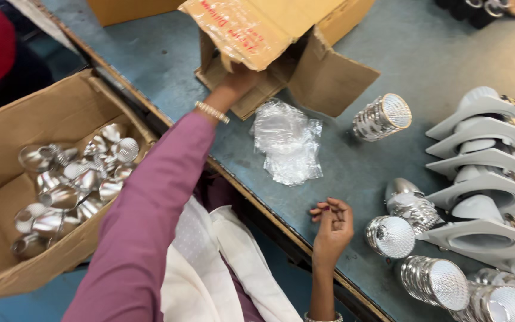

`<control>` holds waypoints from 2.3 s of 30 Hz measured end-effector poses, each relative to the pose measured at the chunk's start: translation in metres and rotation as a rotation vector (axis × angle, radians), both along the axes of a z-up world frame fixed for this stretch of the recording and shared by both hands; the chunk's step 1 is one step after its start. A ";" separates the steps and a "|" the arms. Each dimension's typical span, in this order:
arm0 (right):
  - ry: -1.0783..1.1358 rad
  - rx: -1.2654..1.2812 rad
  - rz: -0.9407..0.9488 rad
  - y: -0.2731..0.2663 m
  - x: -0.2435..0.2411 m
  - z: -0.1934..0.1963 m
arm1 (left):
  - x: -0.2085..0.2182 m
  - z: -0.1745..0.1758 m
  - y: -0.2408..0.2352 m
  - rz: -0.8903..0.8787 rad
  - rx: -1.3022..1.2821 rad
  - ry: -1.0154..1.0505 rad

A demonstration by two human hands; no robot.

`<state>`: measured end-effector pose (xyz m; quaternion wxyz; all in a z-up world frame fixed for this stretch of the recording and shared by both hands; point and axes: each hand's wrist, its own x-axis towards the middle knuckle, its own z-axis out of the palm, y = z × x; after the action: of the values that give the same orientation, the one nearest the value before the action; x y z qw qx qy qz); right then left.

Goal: The person sits on the floor and repeatedly wraps small silver light fixtures in clear plastic bags. They pick each fixture from a stack, place it into a bag, and set the wrapped unit into a cardboard box. The process continues with multiple units throughout the clip.

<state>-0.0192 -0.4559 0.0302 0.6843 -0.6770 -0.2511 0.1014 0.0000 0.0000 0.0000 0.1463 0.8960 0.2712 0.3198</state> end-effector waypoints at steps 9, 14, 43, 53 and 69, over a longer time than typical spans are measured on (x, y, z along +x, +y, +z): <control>0.025 -0.047 0.019 -0.002 -0.002 0.001 | -0.075 0.038 -0.162 -0.324 0.031 0.192; 0.025 -0.009 -0.006 -0.001 -0.002 0.001 | -0.092 0.068 -0.170 -0.289 -0.144 0.305; -0.071 0.092 0.001 -0.001 -0.031 0.006 | -0.220 0.060 -0.268 -0.531 -1.748 -0.853; 0.277 0.087 0.290 -0.052 -0.138 0.013 | -0.277 0.041 -0.354 -0.598 -1.800 -0.694; 0.309 0.158 -0.146 -0.141 -0.175 0.049 | -0.251 0.074 -0.389 -0.758 -1.413 -0.186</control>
<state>-0.1943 -0.5971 0.0790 0.7715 -0.6138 -0.1005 0.1344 -0.2510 -0.3887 0.0737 0.7987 0.5925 0.0735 0.0747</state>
